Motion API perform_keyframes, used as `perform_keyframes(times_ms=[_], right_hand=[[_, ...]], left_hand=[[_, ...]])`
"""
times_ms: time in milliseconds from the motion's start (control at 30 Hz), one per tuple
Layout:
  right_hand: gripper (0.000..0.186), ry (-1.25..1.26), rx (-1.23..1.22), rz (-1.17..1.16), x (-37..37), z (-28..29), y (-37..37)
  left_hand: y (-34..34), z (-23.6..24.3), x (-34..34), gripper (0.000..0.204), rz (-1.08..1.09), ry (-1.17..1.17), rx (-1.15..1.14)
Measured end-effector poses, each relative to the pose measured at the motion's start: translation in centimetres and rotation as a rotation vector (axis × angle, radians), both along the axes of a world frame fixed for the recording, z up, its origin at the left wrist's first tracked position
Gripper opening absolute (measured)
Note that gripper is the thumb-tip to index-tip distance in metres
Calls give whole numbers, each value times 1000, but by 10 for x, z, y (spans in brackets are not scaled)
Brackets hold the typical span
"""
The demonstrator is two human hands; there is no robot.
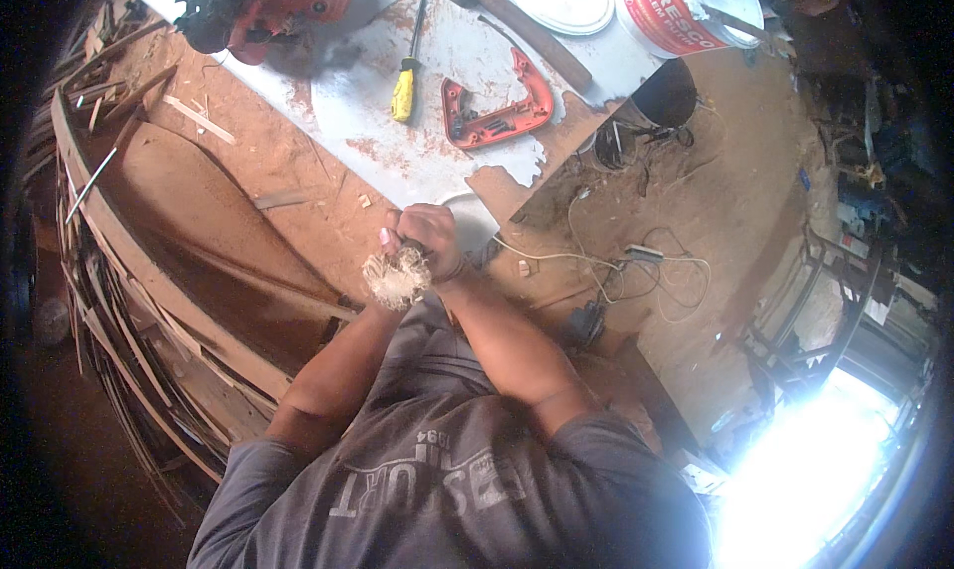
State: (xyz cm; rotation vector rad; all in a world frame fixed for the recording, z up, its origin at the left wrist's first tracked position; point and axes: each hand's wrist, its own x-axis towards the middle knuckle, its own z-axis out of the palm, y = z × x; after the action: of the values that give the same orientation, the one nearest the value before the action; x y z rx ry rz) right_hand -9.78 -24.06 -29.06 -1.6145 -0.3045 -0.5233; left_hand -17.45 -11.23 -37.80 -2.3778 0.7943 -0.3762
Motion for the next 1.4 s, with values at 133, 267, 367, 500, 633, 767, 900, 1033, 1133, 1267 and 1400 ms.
perform_keyframes(times_ms=[133, 267, 367, 500, 633, 767, 900, 1033, 1133, 1267, 1400], right_hand=[[38, 220, -164, -68, -12, 6, -9], [33, 206, -102, -27, -12, 8, -17], [36, 179, -21, -37, -8, 7, -14], [34, 15, -3, -36, -10, 2, -9], [32, -71, 2, 40, -7, -9, -8], [37, -100, 23, 23, -11, -7, 2], [30, 9, -119, -43, -6, -1, -6], [31, 327, -307, -151, -11, -11, -9], [36, 123, -115, 14, -7, 5, -19], [38, 279, -72, 23, -13, 15, -17], [34, 42, -415, -171, -5, 0, -7]], left_hand=[[-36, 33, 25, 25, 501, 654, -1755], [-41, 50, 36, 25, 526, 632, -1821], [-46, 71, 45, 26, 467, 613, -1809], [-42, 74, 41, 30, 429, 706, -1922], [-29, 44, 35, 47, 431, 672, -1747], [-17, 25, 17, 55, 457, 850, -1935], [-26, 39, 35, 45, 481, 771, -1860], [-38, 51, 42, 29, 504, 695, -1774], [-43, 49, 42, 30, 503, 650, -1939], [-47, 40, 38, 32, 464, 544, -1970], [-40, 40, 33, 30, 454, 540, -1660]])
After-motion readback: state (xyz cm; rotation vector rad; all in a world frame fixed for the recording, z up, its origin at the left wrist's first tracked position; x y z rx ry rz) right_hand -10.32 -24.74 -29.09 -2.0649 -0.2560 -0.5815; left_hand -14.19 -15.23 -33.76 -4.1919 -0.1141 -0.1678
